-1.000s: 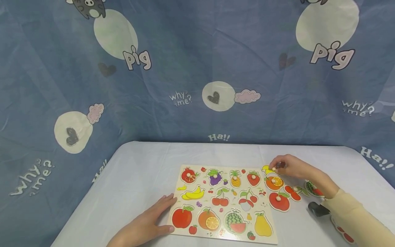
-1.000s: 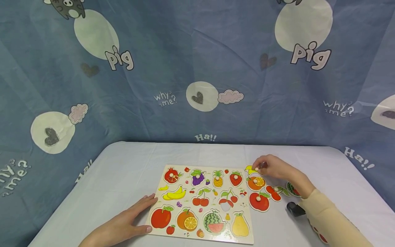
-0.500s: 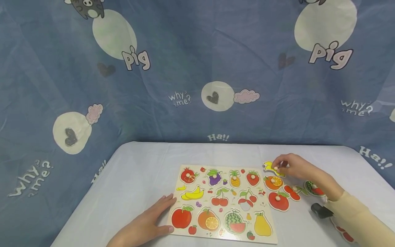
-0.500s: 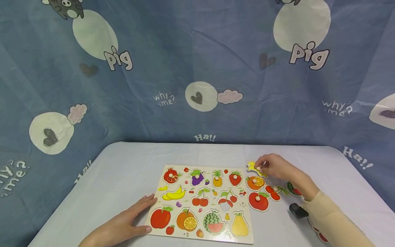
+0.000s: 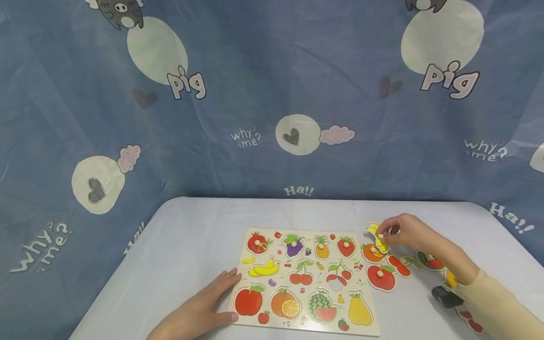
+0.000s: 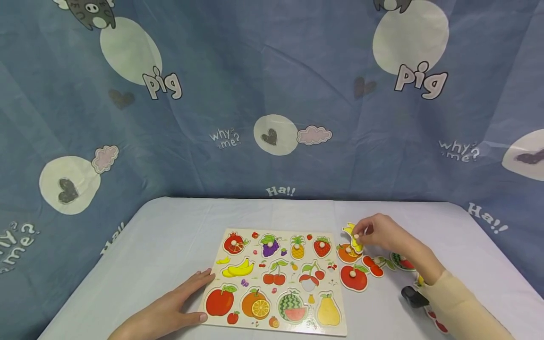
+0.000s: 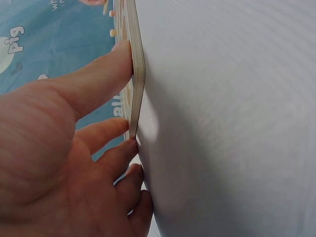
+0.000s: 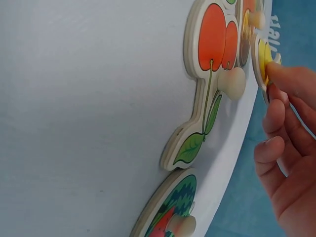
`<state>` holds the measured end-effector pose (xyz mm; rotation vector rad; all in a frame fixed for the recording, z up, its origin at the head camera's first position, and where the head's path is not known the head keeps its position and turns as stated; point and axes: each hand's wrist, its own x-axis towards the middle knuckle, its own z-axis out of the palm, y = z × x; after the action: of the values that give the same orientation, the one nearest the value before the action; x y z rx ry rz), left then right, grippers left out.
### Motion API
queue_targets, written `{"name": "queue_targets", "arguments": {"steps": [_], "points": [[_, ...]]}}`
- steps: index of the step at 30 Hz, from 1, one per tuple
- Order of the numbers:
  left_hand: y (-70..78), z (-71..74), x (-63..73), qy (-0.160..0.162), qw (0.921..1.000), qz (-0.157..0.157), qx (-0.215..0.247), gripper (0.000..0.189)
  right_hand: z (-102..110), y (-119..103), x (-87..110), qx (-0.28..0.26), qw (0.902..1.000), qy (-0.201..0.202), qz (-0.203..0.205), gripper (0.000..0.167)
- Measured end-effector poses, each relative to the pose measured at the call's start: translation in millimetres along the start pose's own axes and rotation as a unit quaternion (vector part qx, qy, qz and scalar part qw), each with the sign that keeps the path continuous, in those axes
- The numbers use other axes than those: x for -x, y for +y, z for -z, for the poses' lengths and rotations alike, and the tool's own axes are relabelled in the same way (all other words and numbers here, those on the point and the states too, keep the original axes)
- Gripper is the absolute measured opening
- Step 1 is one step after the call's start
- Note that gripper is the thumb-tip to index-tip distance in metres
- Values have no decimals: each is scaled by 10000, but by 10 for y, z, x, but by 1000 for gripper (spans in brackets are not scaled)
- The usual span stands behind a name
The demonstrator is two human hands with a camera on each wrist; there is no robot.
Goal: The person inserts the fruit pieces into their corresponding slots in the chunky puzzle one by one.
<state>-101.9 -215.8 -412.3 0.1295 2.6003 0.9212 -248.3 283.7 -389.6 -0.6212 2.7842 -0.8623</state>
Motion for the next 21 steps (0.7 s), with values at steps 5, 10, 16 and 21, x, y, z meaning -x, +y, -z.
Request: {"name": "queue_targets", "arguments": {"steps": [5, 10, 16, 21], "points": [[-11, -3, -1, 10, 9999, 1, 113, 88, -21, -3, 36, -41, 9999, 85, -76, 15], [-21, 0, 0, -17, 9998, 34, 209, 88, -41, -13, 72, -28, 9998, 195, -46, 16], [-27, -6, -10, -11, 9999, 24, 151, 88, -85, -71, 131, -68, 9997, 221, -54, 14], [-18, -4, -7, 4, 9999, -15, 139, 88, -117, -124, 169, -195, 9994, 286, -58, 12]]}}
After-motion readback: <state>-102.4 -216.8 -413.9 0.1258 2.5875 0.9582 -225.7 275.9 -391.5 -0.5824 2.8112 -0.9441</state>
